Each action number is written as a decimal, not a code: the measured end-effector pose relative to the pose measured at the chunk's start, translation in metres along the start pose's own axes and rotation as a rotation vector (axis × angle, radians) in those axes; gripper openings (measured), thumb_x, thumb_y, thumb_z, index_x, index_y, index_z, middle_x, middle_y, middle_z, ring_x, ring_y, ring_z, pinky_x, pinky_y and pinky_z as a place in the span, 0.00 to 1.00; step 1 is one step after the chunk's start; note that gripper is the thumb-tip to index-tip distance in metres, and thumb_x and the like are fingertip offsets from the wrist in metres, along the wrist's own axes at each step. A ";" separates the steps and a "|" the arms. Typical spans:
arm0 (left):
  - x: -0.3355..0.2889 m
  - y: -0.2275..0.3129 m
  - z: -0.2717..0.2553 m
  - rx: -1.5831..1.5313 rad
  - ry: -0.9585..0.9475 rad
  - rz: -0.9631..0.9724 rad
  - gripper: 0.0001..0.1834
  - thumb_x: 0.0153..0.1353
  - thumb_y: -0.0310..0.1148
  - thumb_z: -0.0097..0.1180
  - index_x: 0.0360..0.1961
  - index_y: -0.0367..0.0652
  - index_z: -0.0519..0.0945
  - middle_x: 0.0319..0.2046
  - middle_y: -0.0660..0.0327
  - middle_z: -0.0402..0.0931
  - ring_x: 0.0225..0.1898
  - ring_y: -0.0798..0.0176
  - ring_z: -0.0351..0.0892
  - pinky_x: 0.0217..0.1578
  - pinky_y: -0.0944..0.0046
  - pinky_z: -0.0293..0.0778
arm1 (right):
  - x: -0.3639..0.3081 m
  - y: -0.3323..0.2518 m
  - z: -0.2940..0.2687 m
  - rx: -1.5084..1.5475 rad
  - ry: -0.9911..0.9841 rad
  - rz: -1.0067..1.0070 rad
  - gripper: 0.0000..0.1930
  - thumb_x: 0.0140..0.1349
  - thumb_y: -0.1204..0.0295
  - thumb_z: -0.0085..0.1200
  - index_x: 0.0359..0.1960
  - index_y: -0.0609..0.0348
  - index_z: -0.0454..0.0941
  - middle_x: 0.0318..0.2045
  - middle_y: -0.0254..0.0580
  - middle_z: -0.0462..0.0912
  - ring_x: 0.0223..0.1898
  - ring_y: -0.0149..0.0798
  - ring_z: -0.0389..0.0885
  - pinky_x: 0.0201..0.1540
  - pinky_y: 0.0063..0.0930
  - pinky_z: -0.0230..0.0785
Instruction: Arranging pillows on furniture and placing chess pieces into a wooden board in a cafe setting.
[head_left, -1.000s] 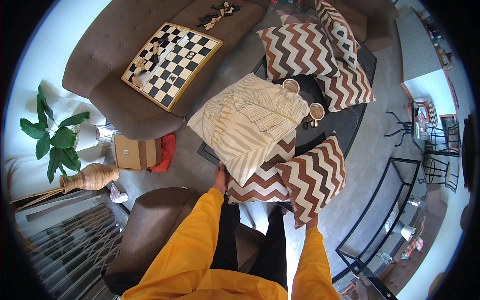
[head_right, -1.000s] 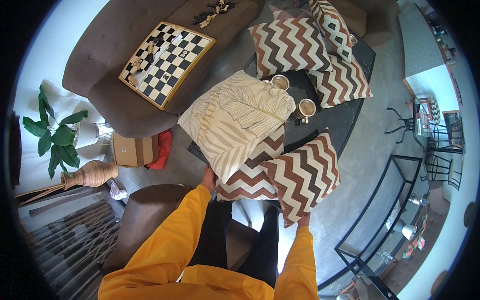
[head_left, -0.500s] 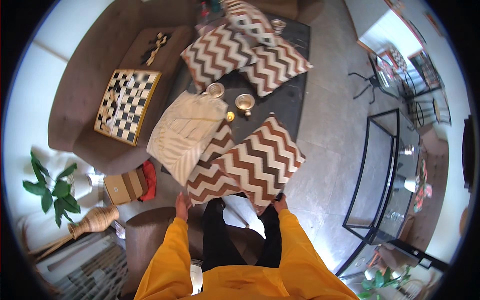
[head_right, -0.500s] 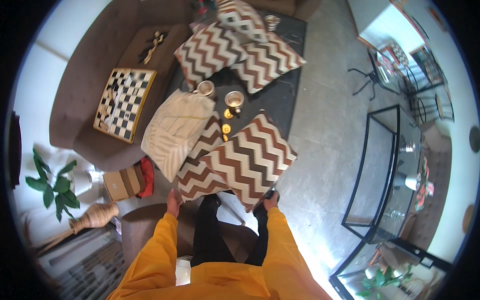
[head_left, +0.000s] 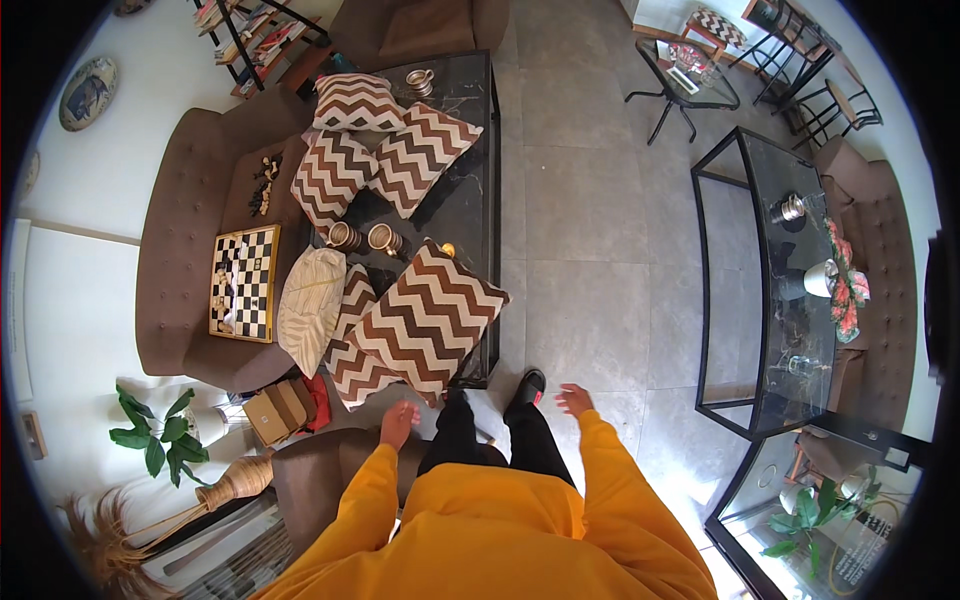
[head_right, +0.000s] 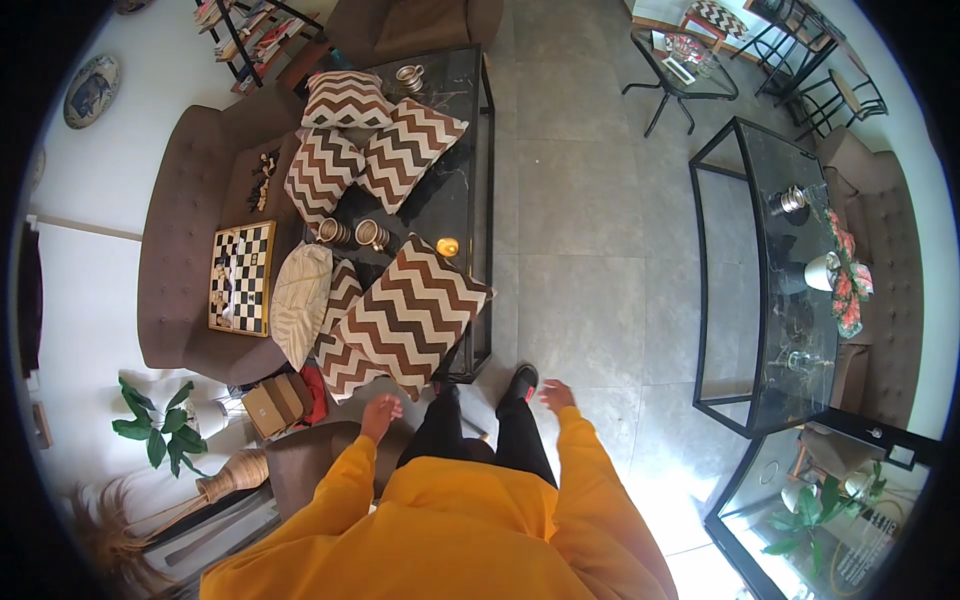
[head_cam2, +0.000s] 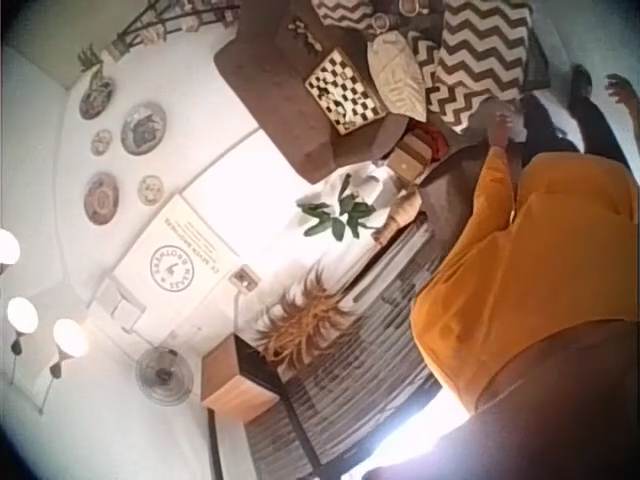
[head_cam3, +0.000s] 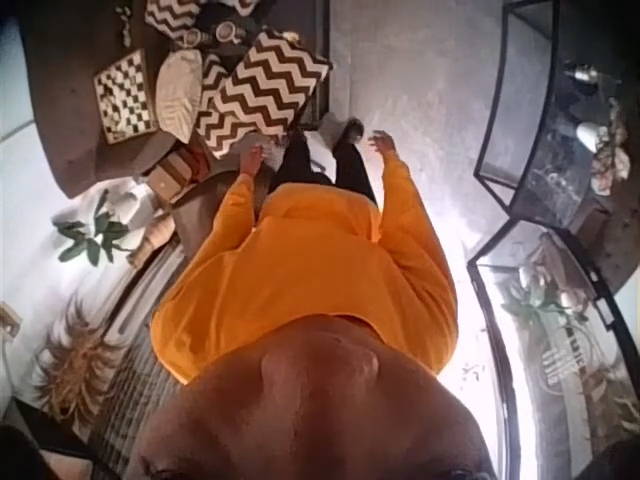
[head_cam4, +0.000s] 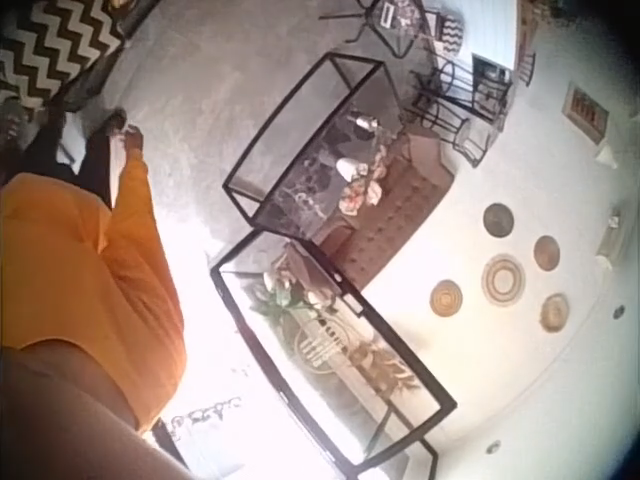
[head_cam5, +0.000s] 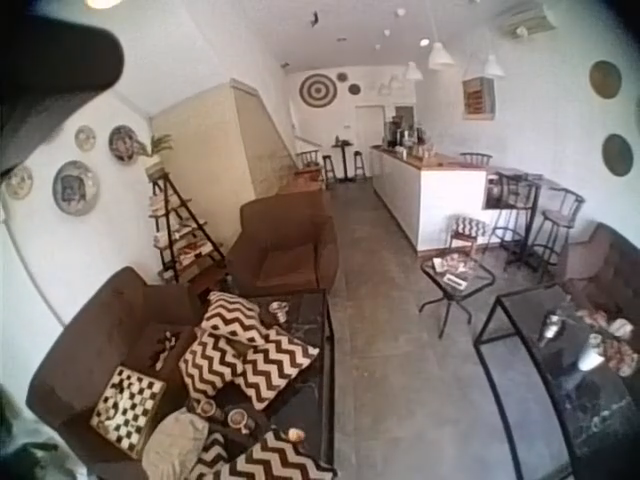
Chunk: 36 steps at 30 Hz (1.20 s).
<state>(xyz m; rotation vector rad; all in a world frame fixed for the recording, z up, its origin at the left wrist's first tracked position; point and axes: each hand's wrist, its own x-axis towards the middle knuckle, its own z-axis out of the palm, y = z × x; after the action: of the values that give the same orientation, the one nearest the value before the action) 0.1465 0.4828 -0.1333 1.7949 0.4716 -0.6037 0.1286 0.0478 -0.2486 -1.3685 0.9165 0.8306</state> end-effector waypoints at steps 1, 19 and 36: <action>0.014 0.017 0.012 0.061 0.023 0.079 0.10 0.65 0.33 0.44 0.36 0.39 0.76 0.26 0.62 0.77 0.28 0.68 0.78 0.32 0.68 0.73 | -0.006 0.005 -0.027 0.025 0.010 -0.026 0.17 0.60 0.70 0.45 0.52 0.51 0.70 0.37 0.40 0.83 0.33 0.35 0.80 0.33 0.34 0.72; 0.145 0.076 0.085 0.497 0.089 0.075 0.10 0.53 0.34 0.54 0.32 0.40 0.77 0.31 0.49 0.76 0.35 0.48 0.76 0.38 0.54 0.73 | -0.034 -0.094 -0.120 -0.151 0.033 0.055 0.13 0.63 0.69 0.43 0.49 0.53 0.71 0.37 0.42 0.83 0.33 0.38 0.82 0.32 0.35 0.75; 0.341 0.375 0.121 0.022 -0.249 -0.147 0.12 0.63 0.35 0.46 0.39 0.37 0.74 0.26 0.58 0.76 0.30 0.64 0.77 0.34 0.65 0.74 | 0.141 -0.506 -0.182 -0.183 -0.021 -0.130 0.14 0.61 0.71 0.42 0.48 0.52 0.71 0.33 0.40 0.81 0.27 0.33 0.77 0.28 0.30 0.71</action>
<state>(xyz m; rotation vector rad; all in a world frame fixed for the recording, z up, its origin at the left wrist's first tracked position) 0.6173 0.2643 -0.0906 1.6867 0.4292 -0.9251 0.6359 -0.1605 -0.1562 -1.5577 0.7406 0.8440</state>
